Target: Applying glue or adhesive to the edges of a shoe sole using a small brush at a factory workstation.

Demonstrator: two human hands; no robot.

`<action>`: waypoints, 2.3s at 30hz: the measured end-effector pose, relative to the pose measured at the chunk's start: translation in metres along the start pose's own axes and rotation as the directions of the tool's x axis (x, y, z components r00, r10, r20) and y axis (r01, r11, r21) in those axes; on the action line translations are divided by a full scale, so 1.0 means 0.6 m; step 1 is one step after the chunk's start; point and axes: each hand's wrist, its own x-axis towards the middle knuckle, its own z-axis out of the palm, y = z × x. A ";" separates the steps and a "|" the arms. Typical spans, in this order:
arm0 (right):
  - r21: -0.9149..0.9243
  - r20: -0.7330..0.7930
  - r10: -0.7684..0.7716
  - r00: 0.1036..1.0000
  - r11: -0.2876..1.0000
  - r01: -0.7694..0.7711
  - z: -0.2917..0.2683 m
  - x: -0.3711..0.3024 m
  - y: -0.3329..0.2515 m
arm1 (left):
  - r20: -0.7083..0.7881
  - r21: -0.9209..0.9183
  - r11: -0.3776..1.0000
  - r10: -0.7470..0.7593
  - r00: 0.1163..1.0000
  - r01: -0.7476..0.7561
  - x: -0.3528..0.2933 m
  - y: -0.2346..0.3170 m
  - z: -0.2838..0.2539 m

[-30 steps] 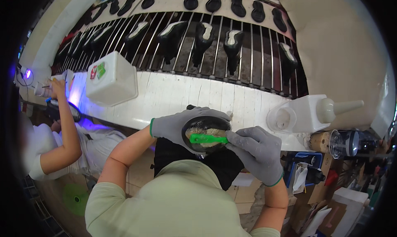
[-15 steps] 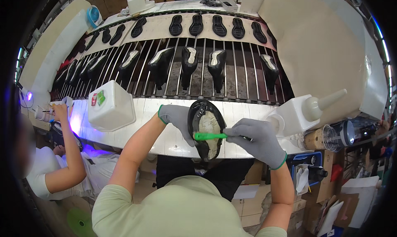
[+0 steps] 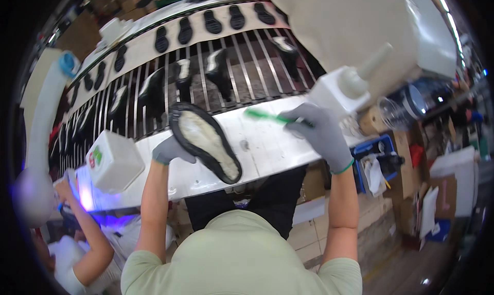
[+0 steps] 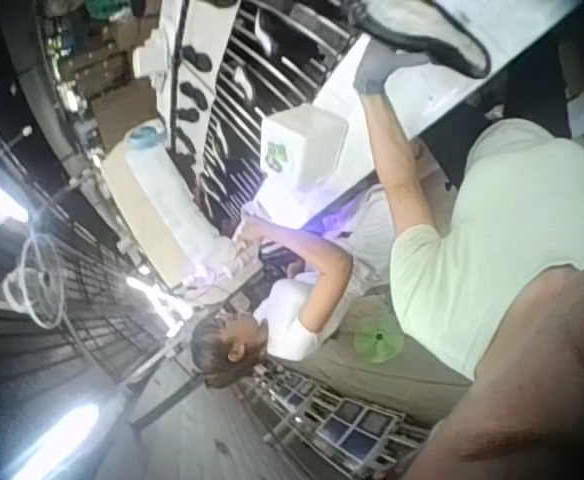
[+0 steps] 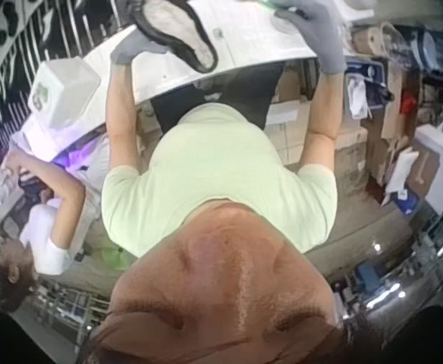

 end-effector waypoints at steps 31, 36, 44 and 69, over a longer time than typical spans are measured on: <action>0.819 0.019 0.401 0.916 0.519 -0.244 0.064 -0.062 0.067 | -0.342 -0.898 0.405 -0.388 0.856 -0.175 -0.045 0.014 0.196; 0.542 0.079 0.138 0.987 0.825 -0.159 0.064 -0.057 -0.039 | -0.417 -0.673 0.727 -0.225 0.880 -0.133 -0.034 0.077 0.200; 0.387 0.229 -0.028 0.973 0.920 -0.064 0.051 -0.076 -0.076 | -0.447 -0.588 0.787 -0.123 0.886 -0.187 -0.023 0.105 0.190; 0.265 -0.088 -0.012 0.996 0.964 0.035 0.055 0.031 -0.057 | -0.380 0.115 0.993 0.040 0.924 0.004 -0.027 0.153 0.190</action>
